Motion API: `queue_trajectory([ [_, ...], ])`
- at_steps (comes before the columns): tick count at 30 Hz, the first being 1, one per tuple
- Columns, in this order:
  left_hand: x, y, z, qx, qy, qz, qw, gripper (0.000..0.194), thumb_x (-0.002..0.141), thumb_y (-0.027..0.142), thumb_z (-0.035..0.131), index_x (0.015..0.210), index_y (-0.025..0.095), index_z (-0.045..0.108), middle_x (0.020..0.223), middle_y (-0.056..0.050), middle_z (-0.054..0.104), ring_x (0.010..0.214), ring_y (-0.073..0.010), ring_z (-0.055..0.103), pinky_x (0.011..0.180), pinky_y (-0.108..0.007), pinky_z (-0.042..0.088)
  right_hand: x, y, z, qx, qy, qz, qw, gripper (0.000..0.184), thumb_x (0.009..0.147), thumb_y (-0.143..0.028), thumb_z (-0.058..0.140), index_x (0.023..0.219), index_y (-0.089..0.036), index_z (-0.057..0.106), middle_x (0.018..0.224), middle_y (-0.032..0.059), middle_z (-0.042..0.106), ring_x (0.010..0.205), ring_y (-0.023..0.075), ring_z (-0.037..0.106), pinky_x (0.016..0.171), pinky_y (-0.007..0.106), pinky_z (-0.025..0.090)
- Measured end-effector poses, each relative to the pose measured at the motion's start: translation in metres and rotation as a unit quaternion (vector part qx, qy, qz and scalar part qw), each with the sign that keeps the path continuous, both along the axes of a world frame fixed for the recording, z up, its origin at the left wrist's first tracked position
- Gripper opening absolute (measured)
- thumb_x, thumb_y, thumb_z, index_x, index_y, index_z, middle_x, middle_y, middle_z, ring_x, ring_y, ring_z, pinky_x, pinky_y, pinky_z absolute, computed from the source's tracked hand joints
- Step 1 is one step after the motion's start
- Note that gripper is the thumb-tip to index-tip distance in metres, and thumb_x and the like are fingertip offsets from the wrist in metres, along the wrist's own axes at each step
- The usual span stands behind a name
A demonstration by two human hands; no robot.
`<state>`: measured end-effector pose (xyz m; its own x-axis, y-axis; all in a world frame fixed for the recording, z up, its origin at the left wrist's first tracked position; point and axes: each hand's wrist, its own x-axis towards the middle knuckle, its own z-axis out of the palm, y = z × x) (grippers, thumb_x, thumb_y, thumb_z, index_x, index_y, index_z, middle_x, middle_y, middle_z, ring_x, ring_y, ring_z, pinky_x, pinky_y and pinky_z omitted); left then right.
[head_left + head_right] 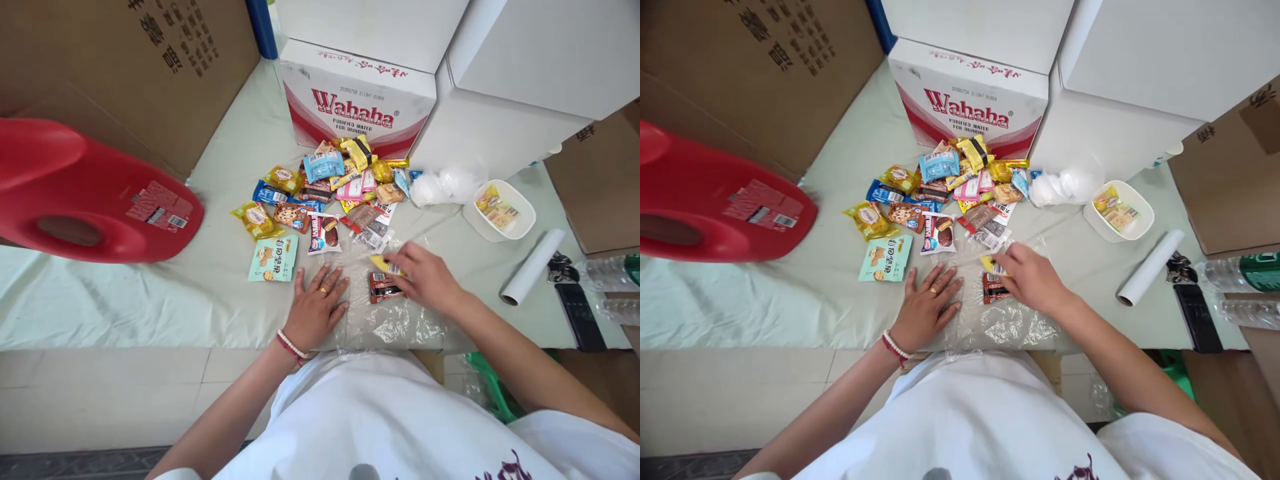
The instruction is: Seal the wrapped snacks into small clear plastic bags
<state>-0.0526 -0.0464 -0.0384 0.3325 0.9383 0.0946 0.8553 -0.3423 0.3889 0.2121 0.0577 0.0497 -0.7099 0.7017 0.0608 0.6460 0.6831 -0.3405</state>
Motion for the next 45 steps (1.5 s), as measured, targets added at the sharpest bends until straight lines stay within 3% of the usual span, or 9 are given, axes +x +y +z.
queue_trajectory([
  [7,0.004,-0.009,0.001,0.03,0.018,-0.016,0.999,0.046,0.101,0.029,0.047,0.147,0.031,0.053,0.155,-0.009,0.053,0.151,-0.03,0.039,0.124,-0.07,0.0,0.019,-0.032,-0.022,-0.073,-0.063,0.043,0.994,0.057,0.093,-0.04,0.067,0.146,-0.024,0.049,0.15,0.018,0.048,0.121,0.0311,0.06,0.093,0.043,0.053],
  [12,0.002,-0.022,0.011,0.043,0.03,0.012,0.999,0.055,0.094,0.017,0.047,0.148,0.028,0.052,0.156,-0.011,0.051,0.152,-0.0311,0.037,0.124,-0.07,0.004,0.008,-0.024,-0.013,-0.09,-0.124,0.041,0.987,0.053,0.093,-0.03,0.067,0.144,-0.025,0.052,0.141,0.0139,0.059,0.108,0.028,0.068,0.083,0.037,0.055],
  [18,-0.006,-0.045,0.02,-0.011,0.005,-0.226,0.974,0.064,0.082,0.012,0.053,0.144,0.028,0.055,0.163,-0.009,0.042,0.153,-0.0261,0.035,0.128,-0.061,0.006,0.046,-0.049,0.0,-0.064,-0.024,0.042,0.997,0.05,0.096,-0.045,0.063,0.14,-0.025,0.055,0.148,0.0157,0.052,0.122,0.0313,0.06,0.097,0.047,0.053],
  [21,-0.006,-0.049,0.011,-0.025,0.0,-0.237,0.971,0.048,0.091,0.02,0.056,0.138,0.027,0.059,0.16,-0.012,0.046,0.152,-0.0276,0.038,0.127,-0.062,0.01,0.082,-0.077,-0.014,-0.095,-0.003,0.073,0.993,0.051,0.092,-0.044,0.069,0.137,-0.022,0.058,0.138,0.0165,0.06,0.126,0.0324,0.055,0.103,0.051,0.05],
  [27,0.003,-0.042,0.003,-0.055,-0.111,-0.12,0.985,0.026,0.103,0.025,0.044,0.1,0.024,0.069,0.128,-0.007,0.073,0.13,-0.0187,0.062,0.125,-0.05,0.026,0.11,-0.102,-0.059,-0.114,0.077,0.022,0.99,0.02,0.101,-0.029,0.055,0.113,-0.025,0.07,0.127,0.0126,0.067,0.122,0.0275,0.058,0.103,0.052,0.049],
  [32,0.008,-0.026,0.015,-0.053,-0.217,0.018,0.974,0.029,0.103,0.031,0.042,0.1,0.023,0.069,0.104,-0.007,0.077,0.111,-0.0195,0.069,0.104,-0.04,0.051,0.098,-0.063,-0.027,-0.137,0.109,0.025,0.984,0.031,0.106,-0.035,0.04,0.099,-0.024,0.069,0.088,0.008,0.069,0.089,0.0225,0.062,0.086,0.041,0.052],
  [36,0.009,-0.009,0.018,-0.006,-0.22,0.094,0.971,0.029,0.101,0.036,0.047,0.084,0.024,0.067,0.087,-0.005,0.073,0.1,-0.0222,0.065,0.096,-0.04,0.052,0.086,-0.026,-0.001,-0.121,0.085,0.039,0.988,0.036,0.106,-0.039,0.038,0.097,-0.022,0.069,0.085,0.0088,0.068,0.083,0.0226,0.059,0.081,0.038,0.049],
  [40,0.011,0.003,0.006,0.007,-0.177,0.191,0.966,0.026,0.096,0.039,0.053,0.077,0.023,0.062,0.083,-0.006,0.068,0.091,-0.0241,0.061,0.092,-0.042,0.049,0.077,0.004,-0.01,-0.139,0.047,0.029,0.989,0.033,0.104,-0.036,0.041,0.097,-0.021,0.07,0.091,0.0091,0.071,0.089,0.0232,0.062,0.083,0.036,0.049],
  [45,0.019,0.013,-0.004,0.094,-0.11,0.317,0.937,0.034,0.085,0.039,0.063,0.111,0.019,0.06,0.119,-0.016,0.06,0.119,-0.0346,0.052,0.105,-0.057,0.04,0.06,0.03,-0.023,-0.096,-0.076,-0.05,0.991,0.024,0.097,-0.026,0.052,0.108,-0.018,0.072,0.093,0.0116,0.069,0.09,0.0273,0.059,0.08,0.037,0.047],
])
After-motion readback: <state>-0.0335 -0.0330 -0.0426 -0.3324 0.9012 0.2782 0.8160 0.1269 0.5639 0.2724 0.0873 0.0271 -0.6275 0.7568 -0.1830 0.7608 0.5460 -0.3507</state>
